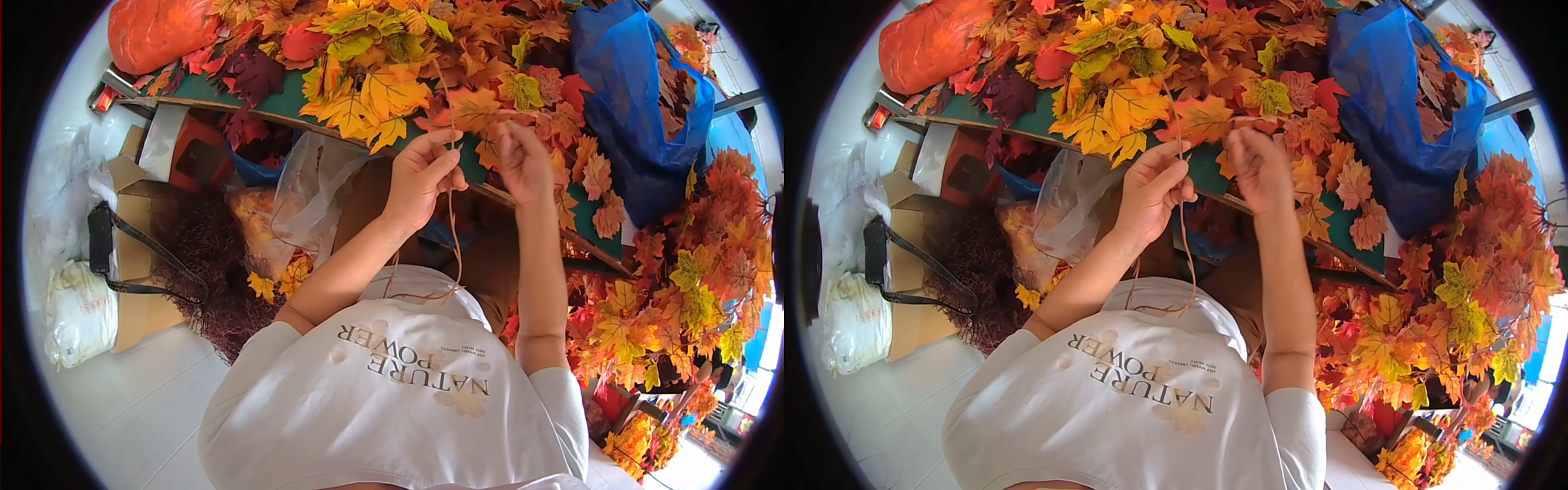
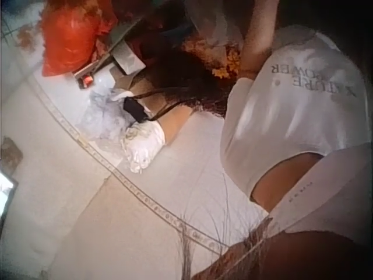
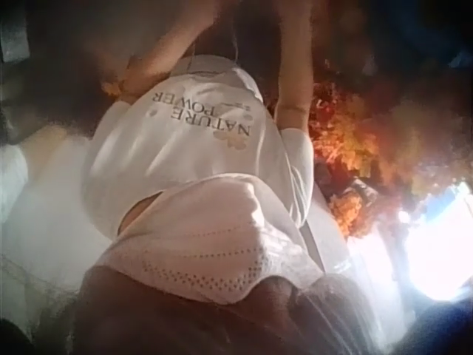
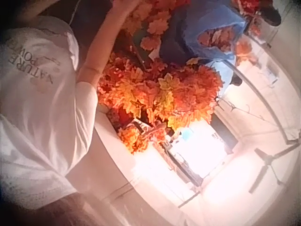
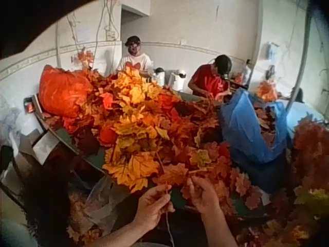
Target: Assembling artificial autumn leaf garlands by attaching leaves to a vine.
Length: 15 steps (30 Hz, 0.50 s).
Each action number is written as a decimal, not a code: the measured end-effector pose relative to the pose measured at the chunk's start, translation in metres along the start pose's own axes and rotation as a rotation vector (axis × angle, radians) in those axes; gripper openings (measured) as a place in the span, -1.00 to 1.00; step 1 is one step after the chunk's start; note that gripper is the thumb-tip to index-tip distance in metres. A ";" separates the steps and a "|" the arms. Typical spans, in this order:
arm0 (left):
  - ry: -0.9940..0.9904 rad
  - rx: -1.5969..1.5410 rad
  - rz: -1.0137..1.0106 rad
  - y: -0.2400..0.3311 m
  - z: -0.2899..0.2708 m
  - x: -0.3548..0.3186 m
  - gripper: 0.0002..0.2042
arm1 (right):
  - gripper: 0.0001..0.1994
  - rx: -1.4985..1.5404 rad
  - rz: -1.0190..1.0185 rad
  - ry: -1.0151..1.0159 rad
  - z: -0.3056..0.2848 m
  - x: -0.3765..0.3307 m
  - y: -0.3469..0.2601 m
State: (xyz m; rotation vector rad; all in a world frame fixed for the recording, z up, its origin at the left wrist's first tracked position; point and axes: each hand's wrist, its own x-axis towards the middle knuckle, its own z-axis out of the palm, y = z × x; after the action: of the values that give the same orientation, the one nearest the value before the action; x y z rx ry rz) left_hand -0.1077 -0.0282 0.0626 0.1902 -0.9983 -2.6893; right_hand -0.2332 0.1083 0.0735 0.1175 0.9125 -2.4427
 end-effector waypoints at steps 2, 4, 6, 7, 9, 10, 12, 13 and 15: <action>-0.031 0.035 0.016 -0.004 0.002 0.003 -0.73 | -0.87 -0.145 0.066 -0.129 0.007 -0.019 0.016; -0.041 0.051 0.020 -0.006 0.008 0.004 -0.73 | -0.85 -0.135 0.029 -0.100 0.012 -0.031 0.028; -0.051 0.066 0.026 -0.008 0.011 0.004 -0.72 | -0.83 -0.126 -0.007 -0.072 0.011 -0.039 0.036; -0.046 0.076 0.029 -0.009 0.011 0.002 -0.72 | -0.82 -0.103 -0.040 -0.065 0.008 -0.041 0.040; -0.040 0.088 0.028 -0.011 0.012 0.000 -0.72 | -0.82 -0.077 -0.072 -0.054 0.007 -0.047 0.047; -0.036 0.096 0.036 -0.011 0.012 -0.001 -0.72 | -0.83 -0.068 -0.102 -0.021 0.009 -0.051 0.049; -0.028 0.108 0.039 -0.011 0.013 -0.002 -0.73 | -0.84 -0.054 -0.128 0.016 0.013 -0.054 0.051; -0.038 0.133 0.045 -0.011 0.014 -0.002 -0.72 | -0.85 -0.050 -0.159 0.027 0.015 -0.055 0.052; -0.046 0.162 0.047 -0.011 0.015 -0.002 -0.72 | -0.86 -0.042 -0.189 0.042 0.013 -0.054 0.053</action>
State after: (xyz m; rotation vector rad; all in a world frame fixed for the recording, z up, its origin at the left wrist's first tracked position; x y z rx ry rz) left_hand -0.1115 -0.0099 0.0670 0.1342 -1.2202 -2.5817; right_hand -0.1588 0.0910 0.0665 0.0711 1.0350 -2.6005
